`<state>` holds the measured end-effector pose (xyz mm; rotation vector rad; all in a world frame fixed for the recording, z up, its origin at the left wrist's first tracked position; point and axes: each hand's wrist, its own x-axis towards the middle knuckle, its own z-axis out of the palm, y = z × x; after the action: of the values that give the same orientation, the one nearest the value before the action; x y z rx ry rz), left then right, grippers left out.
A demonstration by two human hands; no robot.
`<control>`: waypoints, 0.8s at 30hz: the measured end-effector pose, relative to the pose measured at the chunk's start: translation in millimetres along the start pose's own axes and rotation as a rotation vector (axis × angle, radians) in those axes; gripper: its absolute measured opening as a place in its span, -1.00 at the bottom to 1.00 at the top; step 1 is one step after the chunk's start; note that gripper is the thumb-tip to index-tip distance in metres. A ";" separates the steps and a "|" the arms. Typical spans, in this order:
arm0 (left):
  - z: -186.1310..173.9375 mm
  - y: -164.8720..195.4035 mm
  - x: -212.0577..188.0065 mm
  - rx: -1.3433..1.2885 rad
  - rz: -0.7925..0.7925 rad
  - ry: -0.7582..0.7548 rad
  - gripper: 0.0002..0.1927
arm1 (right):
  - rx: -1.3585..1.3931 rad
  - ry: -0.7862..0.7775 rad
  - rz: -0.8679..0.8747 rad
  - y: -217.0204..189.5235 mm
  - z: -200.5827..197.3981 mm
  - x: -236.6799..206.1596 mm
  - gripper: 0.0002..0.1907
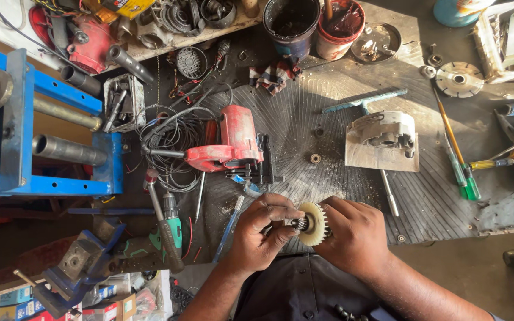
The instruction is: The person works at a cluttered workshop bench, picking up a metal shaft assembly and a white plastic gear, pressing and twisting the gear onto the shaft by hand and checking the fit. They then use a file on the part and pick up a red angle grinder, holding it over the workpiece on the bench.
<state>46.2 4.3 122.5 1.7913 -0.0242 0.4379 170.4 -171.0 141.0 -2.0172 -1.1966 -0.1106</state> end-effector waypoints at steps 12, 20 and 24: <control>13.6 -64.6 7.6 -1.030 -0.822 0.677 -0.78 | 0.399 -0.265 0.528 14.9 29.9 -11.8 -0.64; 37.2 -41.6 0.7 -0.352 -0.369 0.174 -0.88 | 0.380 -0.306 0.601 42.4 34.4 -31.0 -0.71; 56.8 -44.9 -5.2 -0.412 -0.244 0.117 -0.89 | 0.335 -0.277 0.488 46.0 27.9 -37.6 -0.72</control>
<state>68.4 -38.0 67.8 1.3408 0.1735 0.3329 177.2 -191.4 79.1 -1.9977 -0.7816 0.5867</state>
